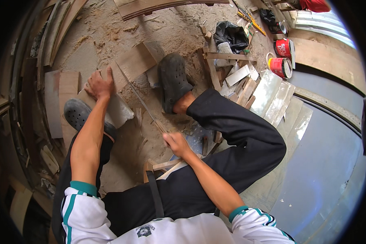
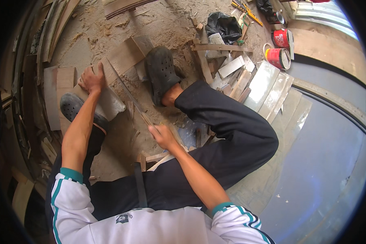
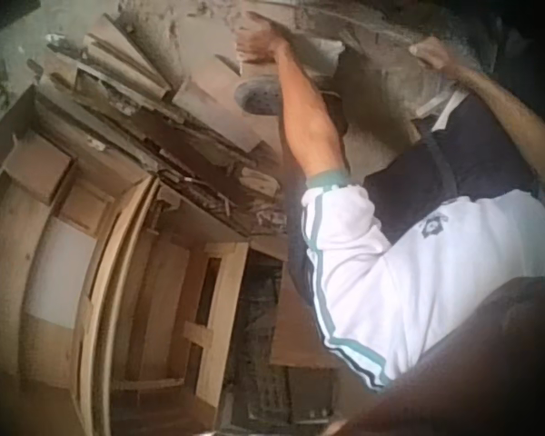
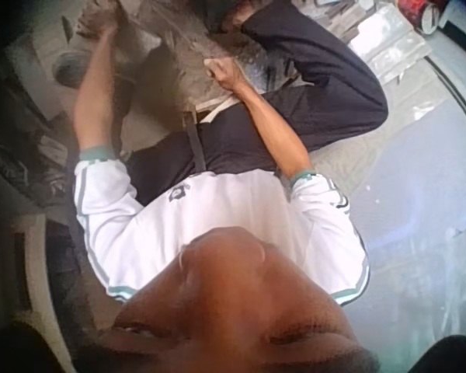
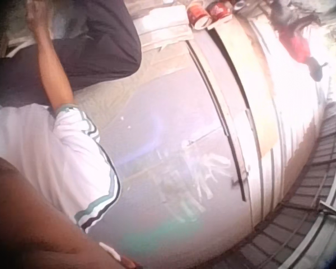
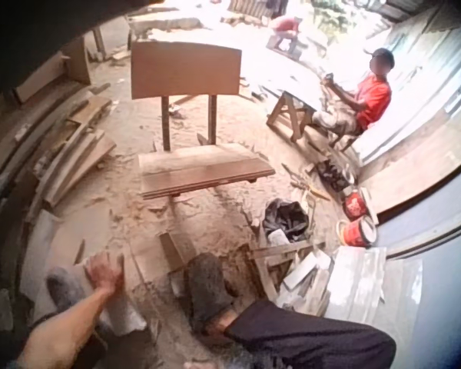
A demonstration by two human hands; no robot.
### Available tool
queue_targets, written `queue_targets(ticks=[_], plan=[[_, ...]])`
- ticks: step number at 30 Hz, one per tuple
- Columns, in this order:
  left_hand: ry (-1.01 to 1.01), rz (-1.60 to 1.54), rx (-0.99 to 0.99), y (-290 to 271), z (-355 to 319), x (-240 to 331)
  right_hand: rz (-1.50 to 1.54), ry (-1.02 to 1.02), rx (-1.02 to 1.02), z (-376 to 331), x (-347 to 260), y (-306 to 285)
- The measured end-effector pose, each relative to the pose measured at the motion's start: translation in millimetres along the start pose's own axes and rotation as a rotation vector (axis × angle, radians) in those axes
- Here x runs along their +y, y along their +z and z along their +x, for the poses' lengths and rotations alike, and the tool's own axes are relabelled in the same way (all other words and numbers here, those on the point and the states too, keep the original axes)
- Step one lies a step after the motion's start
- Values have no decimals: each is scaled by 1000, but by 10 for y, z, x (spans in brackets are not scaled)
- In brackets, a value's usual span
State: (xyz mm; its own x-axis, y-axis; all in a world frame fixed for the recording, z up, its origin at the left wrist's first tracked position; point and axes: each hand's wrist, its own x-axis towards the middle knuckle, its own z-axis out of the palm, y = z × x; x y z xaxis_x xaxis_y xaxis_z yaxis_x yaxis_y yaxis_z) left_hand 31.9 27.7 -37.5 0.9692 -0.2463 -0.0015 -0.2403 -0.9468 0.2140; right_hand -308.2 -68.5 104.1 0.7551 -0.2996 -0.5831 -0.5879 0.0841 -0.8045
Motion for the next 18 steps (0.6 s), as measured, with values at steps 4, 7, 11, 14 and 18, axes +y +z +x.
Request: queue_targets(ticks=[4,7,11,14,18], plan=[[43,-3,4,30,-60,110,-23,-95,39,384,3,-19],[37,-4,17,22,-92,162,56,-122,50,914,-185,58],[16,-9,30,-51,-48,92,-17,-76,29,332,86,92],[19,-33,38,-85,-39,114,-83,-44,-18,175,105,-99],[22,-71,-14,-46,-54,203,-184,-82,-34,209,254,-86]])
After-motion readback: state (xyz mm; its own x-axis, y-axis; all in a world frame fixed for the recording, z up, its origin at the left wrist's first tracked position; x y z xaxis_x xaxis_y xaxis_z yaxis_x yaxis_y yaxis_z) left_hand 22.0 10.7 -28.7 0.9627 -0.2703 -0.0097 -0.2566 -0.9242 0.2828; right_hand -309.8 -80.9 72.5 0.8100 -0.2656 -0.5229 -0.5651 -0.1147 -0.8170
